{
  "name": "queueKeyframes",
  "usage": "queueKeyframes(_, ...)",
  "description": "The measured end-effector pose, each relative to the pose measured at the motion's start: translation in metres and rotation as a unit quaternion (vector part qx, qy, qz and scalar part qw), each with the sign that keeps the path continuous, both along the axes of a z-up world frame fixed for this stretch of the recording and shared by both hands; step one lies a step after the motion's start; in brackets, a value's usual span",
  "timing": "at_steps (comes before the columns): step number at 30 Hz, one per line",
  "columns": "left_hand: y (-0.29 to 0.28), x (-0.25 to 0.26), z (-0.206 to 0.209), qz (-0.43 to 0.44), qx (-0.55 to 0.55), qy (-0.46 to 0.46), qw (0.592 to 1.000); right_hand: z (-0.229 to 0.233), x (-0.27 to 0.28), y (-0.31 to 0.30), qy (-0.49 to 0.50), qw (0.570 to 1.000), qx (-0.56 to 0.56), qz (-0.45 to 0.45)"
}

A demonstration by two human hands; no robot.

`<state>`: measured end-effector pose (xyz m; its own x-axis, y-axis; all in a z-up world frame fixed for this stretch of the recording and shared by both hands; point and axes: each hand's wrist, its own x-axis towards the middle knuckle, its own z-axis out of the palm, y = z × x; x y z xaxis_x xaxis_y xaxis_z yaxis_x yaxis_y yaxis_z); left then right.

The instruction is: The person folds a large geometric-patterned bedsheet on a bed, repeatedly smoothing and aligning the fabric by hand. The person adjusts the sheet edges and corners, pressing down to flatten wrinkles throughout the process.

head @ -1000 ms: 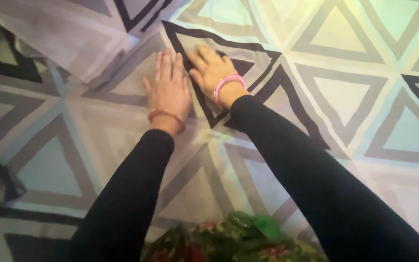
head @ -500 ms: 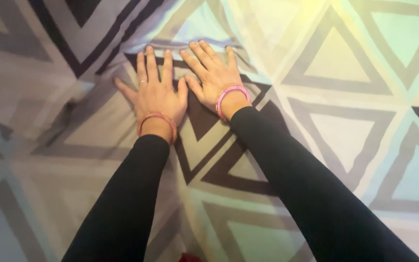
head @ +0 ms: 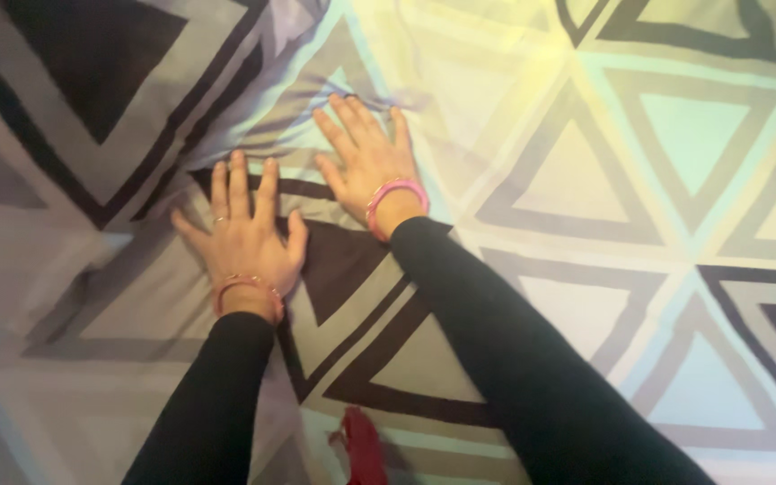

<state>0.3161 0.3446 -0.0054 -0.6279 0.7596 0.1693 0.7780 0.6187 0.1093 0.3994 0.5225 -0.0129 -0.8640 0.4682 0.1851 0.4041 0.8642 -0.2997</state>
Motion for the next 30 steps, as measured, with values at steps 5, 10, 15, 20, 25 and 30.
queueKeyframes(5, 0.001, 0.004, 0.003, 0.008, -0.015, -0.02, 1.0, 0.008, 0.003, 0.0, 0.007, 0.999, -0.032, -0.01)
queueKeyframes(10, 0.001, 0.001, 0.005, 0.014, -0.057, -0.018, 0.998, 0.011, 0.002, 0.0, 0.017, 0.998, -0.053, -0.014)
queueKeyframes(15, 0.005, 0.0, 0.007, 0.017, -0.068, -0.028, 0.997, 0.012, -0.002, 0.004, 0.011, 0.998, -0.058, -0.017)
queueKeyframes(20, 0.006, 0.001, 0.007, 0.021, -0.078, -0.027, 0.996, 0.01, -0.003, 0.006, -0.001, 0.998, -0.058, -0.017)
queueKeyframes(25, 0.006, 0.001, 0.011, 0.034, -0.086, -0.06, 0.994, 0.012, -0.004, 0.002, -0.01, 0.998, -0.055, -0.011)
queueKeyframes(30, 0.026, 0.003, 0.015, -0.006, -0.065, -0.056, 0.996, 0.013, -0.005, 0.018, -0.049, 0.998, -0.038, 0.034)
